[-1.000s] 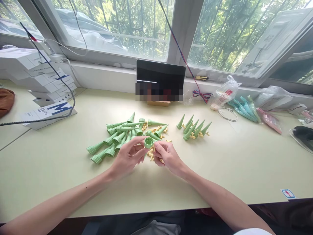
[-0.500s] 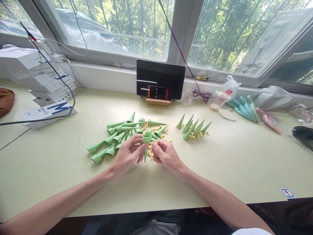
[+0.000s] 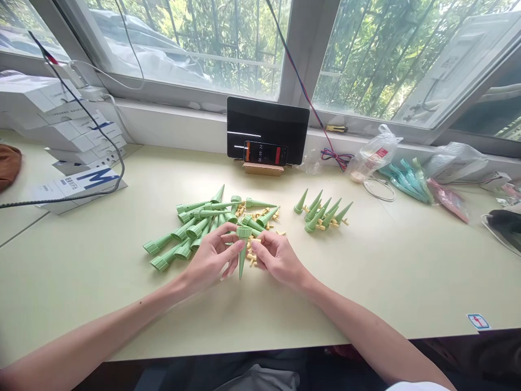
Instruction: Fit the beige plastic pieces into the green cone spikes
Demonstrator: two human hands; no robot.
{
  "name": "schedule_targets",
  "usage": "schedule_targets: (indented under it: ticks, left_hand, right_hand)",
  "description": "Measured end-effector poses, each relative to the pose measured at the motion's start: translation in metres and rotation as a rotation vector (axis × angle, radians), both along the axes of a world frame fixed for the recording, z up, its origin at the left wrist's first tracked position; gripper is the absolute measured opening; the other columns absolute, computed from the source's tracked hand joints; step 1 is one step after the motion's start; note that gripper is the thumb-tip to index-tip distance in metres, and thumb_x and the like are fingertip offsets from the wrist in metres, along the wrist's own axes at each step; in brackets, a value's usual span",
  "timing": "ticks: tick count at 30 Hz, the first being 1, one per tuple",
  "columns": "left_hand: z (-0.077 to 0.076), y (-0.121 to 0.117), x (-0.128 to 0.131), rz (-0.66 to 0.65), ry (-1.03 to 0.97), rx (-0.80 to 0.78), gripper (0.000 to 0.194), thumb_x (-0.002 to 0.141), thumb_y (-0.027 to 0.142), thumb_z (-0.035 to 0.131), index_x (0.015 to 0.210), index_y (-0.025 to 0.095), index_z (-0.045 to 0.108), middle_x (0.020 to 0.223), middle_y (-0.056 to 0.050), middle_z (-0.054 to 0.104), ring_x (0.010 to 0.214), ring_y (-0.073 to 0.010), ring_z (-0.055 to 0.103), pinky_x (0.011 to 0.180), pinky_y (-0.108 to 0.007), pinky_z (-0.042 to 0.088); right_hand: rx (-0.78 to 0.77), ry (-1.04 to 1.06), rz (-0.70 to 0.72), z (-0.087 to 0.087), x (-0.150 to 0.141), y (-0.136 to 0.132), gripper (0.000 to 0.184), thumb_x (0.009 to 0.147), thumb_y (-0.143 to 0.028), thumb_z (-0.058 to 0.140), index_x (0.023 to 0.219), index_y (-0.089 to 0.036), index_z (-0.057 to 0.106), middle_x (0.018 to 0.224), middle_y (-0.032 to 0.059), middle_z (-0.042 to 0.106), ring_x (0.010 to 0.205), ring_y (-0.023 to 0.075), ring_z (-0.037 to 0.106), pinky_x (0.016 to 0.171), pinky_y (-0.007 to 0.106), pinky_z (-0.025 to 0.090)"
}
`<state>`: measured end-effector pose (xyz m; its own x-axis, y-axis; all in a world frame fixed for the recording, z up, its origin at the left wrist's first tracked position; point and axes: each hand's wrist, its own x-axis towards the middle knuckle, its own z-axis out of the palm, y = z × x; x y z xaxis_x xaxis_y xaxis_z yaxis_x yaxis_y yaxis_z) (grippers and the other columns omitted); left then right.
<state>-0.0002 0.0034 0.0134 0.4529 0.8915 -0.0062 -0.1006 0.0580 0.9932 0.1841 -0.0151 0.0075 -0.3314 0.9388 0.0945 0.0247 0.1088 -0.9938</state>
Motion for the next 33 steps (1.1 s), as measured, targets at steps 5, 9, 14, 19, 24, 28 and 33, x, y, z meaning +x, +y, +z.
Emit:
schedule_targets:
  ticks: [5,9,14,19,24,28,33]
  left_hand:
    - [0.001,0.004,-0.002,-0.051,-0.072,-0.176,0.03,0.085,0.041,0.069,0.093,0.021,0.047,0.064,0.007,0.054,0.032,-0.0037,0.043,0.029,-0.015,0.03]
    - [0.002,0.006,-0.003,-0.085,-0.132,-0.297,0.034,0.082,0.04,0.073,0.091,0.022,0.046,0.055,0.011,0.047,0.03,-0.0025,0.038,0.028,-0.013,0.028]
    - [0.001,0.007,-0.002,-0.082,-0.162,-0.325,0.037,0.08,0.041,0.076,0.092,0.022,0.047,0.057,0.011,0.047,0.031,-0.0016,0.038,0.029,-0.013,0.029]
    - [0.001,0.005,-0.002,-0.102,-0.1,-0.197,0.032,0.086,0.043,0.069,0.093,0.021,0.046,0.066,0.007,0.054,0.033,-0.0022,0.041,0.03,-0.015,0.029]
    - [0.005,0.002,-0.003,-0.11,-0.023,-0.056,0.029,0.088,0.039,0.067,0.096,0.022,0.045,0.082,0.003,0.06,0.035,-0.0025,0.048,0.034,-0.016,0.032]
    - [0.003,0.002,-0.002,-0.073,-0.016,0.058,0.026,0.09,0.037,0.065,0.098,0.022,0.045,0.082,0.004,0.057,0.037,-0.0031,0.05,0.035,-0.017,0.037]
    - [-0.001,0.0,-0.001,-0.028,-0.017,0.109,0.023,0.092,0.038,0.062,0.1,0.023,0.046,0.082,0.004,0.054,0.037,-0.0031,0.05,0.035,-0.017,0.038]
  right_hand:
    - [0.534,-0.403,-0.131,-0.008,0.005,0.004,0.027,0.099,-0.031,0.048,0.074,-0.019,0.046,0.064,-0.003,0.043,0.055,0.0096,0.037,0.052,0.023,0.032]
    - [0.803,-0.557,-0.137,-0.012,0.01,0.008,0.023,0.102,-0.023,0.04,0.079,-0.02,0.046,0.069,-0.001,0.046,0.058,0.0116,0.038,0.055,0.024,0.032]
    - [0.804,-0.632,-0.139,-0.013,0.012,0.008,0.024,0.102,-0.024,0.037,0.081,-0.021,0.048,0.069,0.0003,0.047,0.059,0.0133,0.039,0.054,0.025,0.03]
    - [0.676,-0.551,-0.163,-0.016,0.01,0.007,0.027,0.102,-0.029,0.039,0.077,-0.021,0.047,0.066,-0.0006,0.047,0.059,0.0133,0.039,0.057,0.026,0.032]
    - [0.333,-0.325,-0.139,-0.008,0.004,0.001,0.031,0.096,-0.041,0.052,0.072,-0.02,0.048,0.059,-0.0029,0.046,0.052,0.0109,0.038,0.051,0.025,0.032]
    - [-0.112,0.054,0.035,0.001,0.001,-0.001,0.035,0.093,-0.048,0.057,0.074,-0.02,0.048,0.055,-0.0066,0.044,0.04,0.0068,0.036,0.039,0.022,0.027]
    - [-0.296,0.211,0.102,0.003,0.001,0.003,0.039,0.089,-0.049,0.064,0.07,-0.018,0.048,0.056,-0.0083,0.042,0.038,0.0035,0.035,0.037,0.019,0.022]
